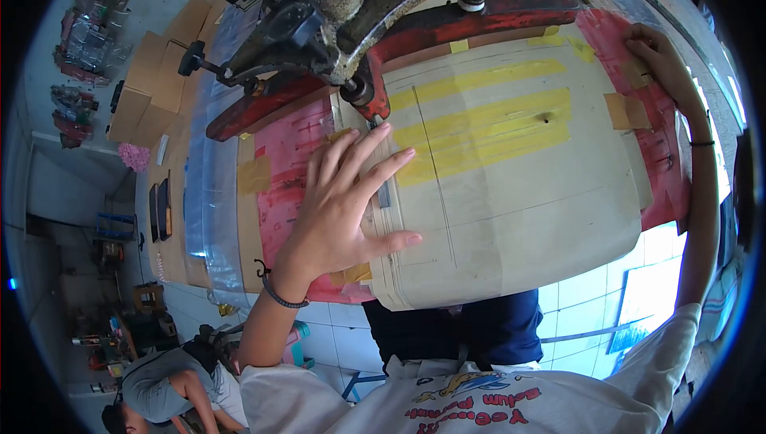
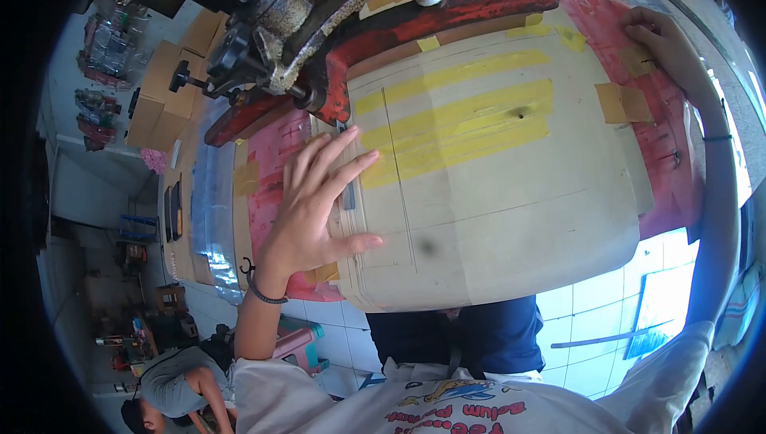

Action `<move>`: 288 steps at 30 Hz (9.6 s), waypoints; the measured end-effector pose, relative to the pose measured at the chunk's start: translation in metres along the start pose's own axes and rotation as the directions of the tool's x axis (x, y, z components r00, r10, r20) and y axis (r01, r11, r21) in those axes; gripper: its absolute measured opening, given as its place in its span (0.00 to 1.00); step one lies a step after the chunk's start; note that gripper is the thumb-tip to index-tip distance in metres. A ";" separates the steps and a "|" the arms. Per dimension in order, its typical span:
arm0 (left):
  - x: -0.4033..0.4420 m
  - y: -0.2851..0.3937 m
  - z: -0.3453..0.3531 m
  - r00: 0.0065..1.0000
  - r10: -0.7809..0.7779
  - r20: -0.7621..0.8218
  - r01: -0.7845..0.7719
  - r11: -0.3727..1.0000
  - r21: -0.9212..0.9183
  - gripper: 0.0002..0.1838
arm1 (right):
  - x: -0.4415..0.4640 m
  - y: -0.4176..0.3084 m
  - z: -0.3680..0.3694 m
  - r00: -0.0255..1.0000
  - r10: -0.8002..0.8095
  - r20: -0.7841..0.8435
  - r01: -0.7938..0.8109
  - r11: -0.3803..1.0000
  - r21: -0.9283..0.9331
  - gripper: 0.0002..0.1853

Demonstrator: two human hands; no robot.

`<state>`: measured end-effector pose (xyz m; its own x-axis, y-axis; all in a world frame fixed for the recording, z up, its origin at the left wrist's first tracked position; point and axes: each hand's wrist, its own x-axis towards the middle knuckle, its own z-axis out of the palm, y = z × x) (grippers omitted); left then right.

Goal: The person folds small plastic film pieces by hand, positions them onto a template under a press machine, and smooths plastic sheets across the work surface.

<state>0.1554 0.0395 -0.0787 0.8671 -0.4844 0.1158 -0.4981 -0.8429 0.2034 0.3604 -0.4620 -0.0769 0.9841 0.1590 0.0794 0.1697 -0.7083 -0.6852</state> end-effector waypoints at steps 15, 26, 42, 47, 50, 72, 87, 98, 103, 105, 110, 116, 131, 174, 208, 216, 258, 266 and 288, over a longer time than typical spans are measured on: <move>0.001 0.002 0.000 0.999 0.004 -0.045 -0.004 1.000 -0.010 0.49 | -0.001 -0.003 0.001 1.000 -0.006 -0.015 0.006 1.000 0.026 0.09; 0.001 0.003 -0.001 1.000 -0.006 -0.013 0.006 1.000 0.001 0.50 | -0.005 -0.009 0.002 0.999 -0.031 -0.024 0.031 0.999 0.028 0.09; 0.003 0.005 -0.003 1.000 -0.006 -0.017 0.006 1.000 -0.010 0.48 | 0.001 0.003 0.003 0.999 -0.030 -0.014 0.031 0.999 0.037 0.10; 0.002 0.004 -0.002 1.000 0.000 -0.021 -0.001 1.000 -0.016 0.48 | -0.001 0.001 0.003 0.998 -0.057 -0.028 0.057 0.998 0.023 0.10; 0.002 0.004 -0.002 1.000 -0.005 -0.015 0.005 1.000 -0.008 0.49 | -0.001 0.000 0.003 0.998 -0.050 -0.038 0.050 0.999 0.014 0.10; 0.004 0.005 -0.003 1.000 0.005 0.008 -0.005 1.000 0.006 0.50 | -0.005 -0.001 0.002 0.999 -0.019 -0.037 0.021 0.998 0.066 0.11; 0.006 0.006 0.000 1.000 0.004 -0.003 -0.004 1.000 0.001 0.50 | -0.004 0.000 0.002 0.999 0.039 -0.037 -0.035 0.996 0.082 0.11; 0.007 0.006 -0.001 1.000 -0.007 0.001 0.007 1.000 -0.002 0.50 | -0.001 0.004 0.001 0.999 0.018 -0.045 -0.016 0.999 0.047 0.12; 0.007 0.006 -0.002 1.000 -0.019 0.023 0.019 1.000 -0.004 0.50 | 0.002 0.008 0.001 0.999 0.012 -0.033 -0.010 0.999 0.046 0.13; 0.007 0.006 -0.002 0.999 -0.018 0.026 0.018 1.000 0.000 0.50 | 0.002 0.008 0.002 0.999 -0.013 -0.034 0.015 0.998 0.057 0.13; 0.006 0.005 -0.002 0.999 -0.021 0.031 0.021 1.000 0.003 0.50 | 0.001 0.009 0.005 0.998 -0.040 -0.054 0.044 0.996 0.077 0.13; 0.006 0.005 -0.003 0.999 -0.019 0.040 0.018 0.999 0.028 0.50 | -0.002 0.001 0.003 0.999 -0.022 -0.043 0.024 0.998 0.053 0.13; 0.006 0.005 -0.002 1.000 -0.010 0.025 0.010 1.000 0.027 0.51 | 0.001 0.005 0.004 0.998 -0.024 -0.059 0.025 1.000 0.019 0.14; -0.022 -0.006 -0.008 0.988 0.044 -0.147 -0.051 0.998 -0.043 0.38 | -0.057 -0.039 0.037 0.965 -0.261 -0.025 0.177 0.718 -0.674 0.26; 0.047 -0.230 -0.146 0.931 -0.107 -0.349 0.016 0.967 -0.253 0.12 | -0.069 -0.065 0.042 0.986 -0.122 -0.110 0.048 0.853 -0.519 0.22; 0.136 -0.261 -0.052 0.875 0.441 -0.197 -0.459 0.887 -0.050 0.29 | -0.070 -0.093 0.049 0.991 -0.024 -0.132 -0.047 0.857 -0.512 0.23; 0.119 -0.210 -0.091 0.981 0.089 0.174 -0.067 0.990 -0.127 0.19 | 0.202 -0.162 0.137 0.465 -0.601 0.650 0.868 0.455 -0.199 0.27; 0.118 -0.207 -0.096 0.982 0.078 0.170 -0.059 0.992 -0.112 0.19 | 0.212 -0.190 0.134 0.568 -0.375 0.733 0.820 0.332 -0.466 0.31; 0.121 -0.207 -0.103 0.984 0.091 0.153 -0.083 0.995 -0.055 0.19 | 0.085 -0.068 0.008 0.963 -0.204 0.174 0.265 0.816 -0.514 0.21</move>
<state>0.3631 0.1796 -0.0069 0.8080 -0.5890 -0.0160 -0.5677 -0.7855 0.2462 0.4326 -0.3951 -0.0296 0.9044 0.4171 0.0898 0.4266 -0.8890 -0.1663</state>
